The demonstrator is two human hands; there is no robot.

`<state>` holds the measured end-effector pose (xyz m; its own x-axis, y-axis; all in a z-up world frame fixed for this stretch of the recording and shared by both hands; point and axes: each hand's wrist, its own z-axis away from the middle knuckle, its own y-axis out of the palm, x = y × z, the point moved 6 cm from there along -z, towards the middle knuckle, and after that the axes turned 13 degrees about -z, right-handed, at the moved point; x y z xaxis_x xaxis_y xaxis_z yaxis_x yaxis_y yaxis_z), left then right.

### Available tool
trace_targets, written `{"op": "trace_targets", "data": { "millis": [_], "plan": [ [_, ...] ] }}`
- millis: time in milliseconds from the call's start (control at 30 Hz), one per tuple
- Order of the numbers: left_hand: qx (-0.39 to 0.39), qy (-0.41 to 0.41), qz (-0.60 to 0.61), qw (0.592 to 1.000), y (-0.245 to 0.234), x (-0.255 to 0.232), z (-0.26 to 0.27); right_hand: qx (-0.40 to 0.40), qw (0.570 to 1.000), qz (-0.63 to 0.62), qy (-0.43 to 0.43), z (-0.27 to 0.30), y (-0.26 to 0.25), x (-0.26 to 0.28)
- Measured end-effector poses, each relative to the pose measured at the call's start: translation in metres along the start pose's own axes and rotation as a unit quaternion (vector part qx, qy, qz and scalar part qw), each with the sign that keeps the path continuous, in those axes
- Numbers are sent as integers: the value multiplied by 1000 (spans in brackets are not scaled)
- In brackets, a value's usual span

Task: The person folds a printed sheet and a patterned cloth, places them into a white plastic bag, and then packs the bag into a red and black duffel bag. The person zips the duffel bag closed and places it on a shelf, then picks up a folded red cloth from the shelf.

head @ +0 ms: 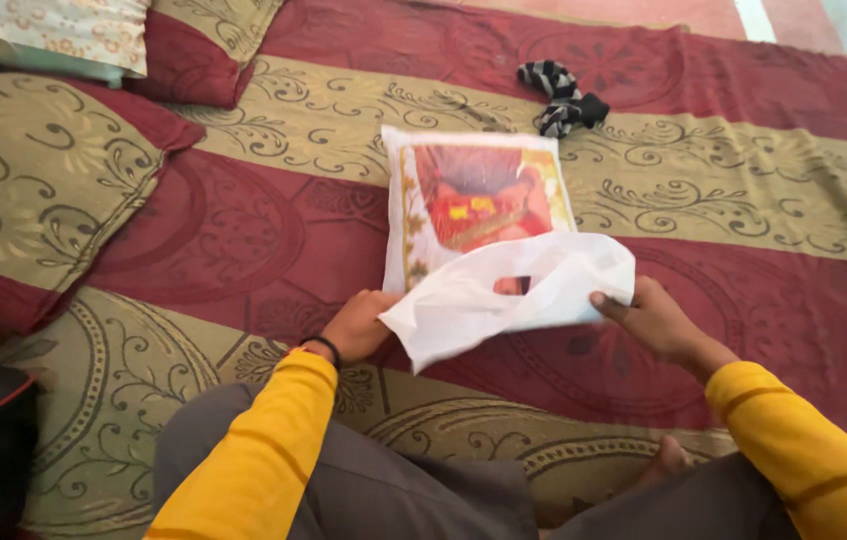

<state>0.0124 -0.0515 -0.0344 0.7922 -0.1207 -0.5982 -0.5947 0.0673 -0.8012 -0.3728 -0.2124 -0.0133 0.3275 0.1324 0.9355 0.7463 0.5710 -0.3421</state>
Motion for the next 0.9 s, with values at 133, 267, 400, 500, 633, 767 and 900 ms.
{"op": "trace_targets", "data": {
  "millis": [133,267,400,500,633,767,900],
  "plan": [
    [76,-11,190,979,24,29,10,53,985,-58,151,27,-3,-9],
    [64,-26,240,968,10,11,17,42,978,-122,167,32,3,3],
    [-55,-108,304,945,-27,-25,27,14,971,-215,104,29,7,31],
    [-136,-70,335,930,-44,-40,30,13,965,-259,34,24,5,47],
    [-187,-97,350,913,-36,-28,22,-68,957,-278,39,23,-5,38],
    [-282,-133,274,910,-30,-16,14,-106,954,-277,38,19,-8,33],
    [-303,-180,176,919,-22,-8,11,-151,948,-251,126,16,-2,16]
  ]
}}
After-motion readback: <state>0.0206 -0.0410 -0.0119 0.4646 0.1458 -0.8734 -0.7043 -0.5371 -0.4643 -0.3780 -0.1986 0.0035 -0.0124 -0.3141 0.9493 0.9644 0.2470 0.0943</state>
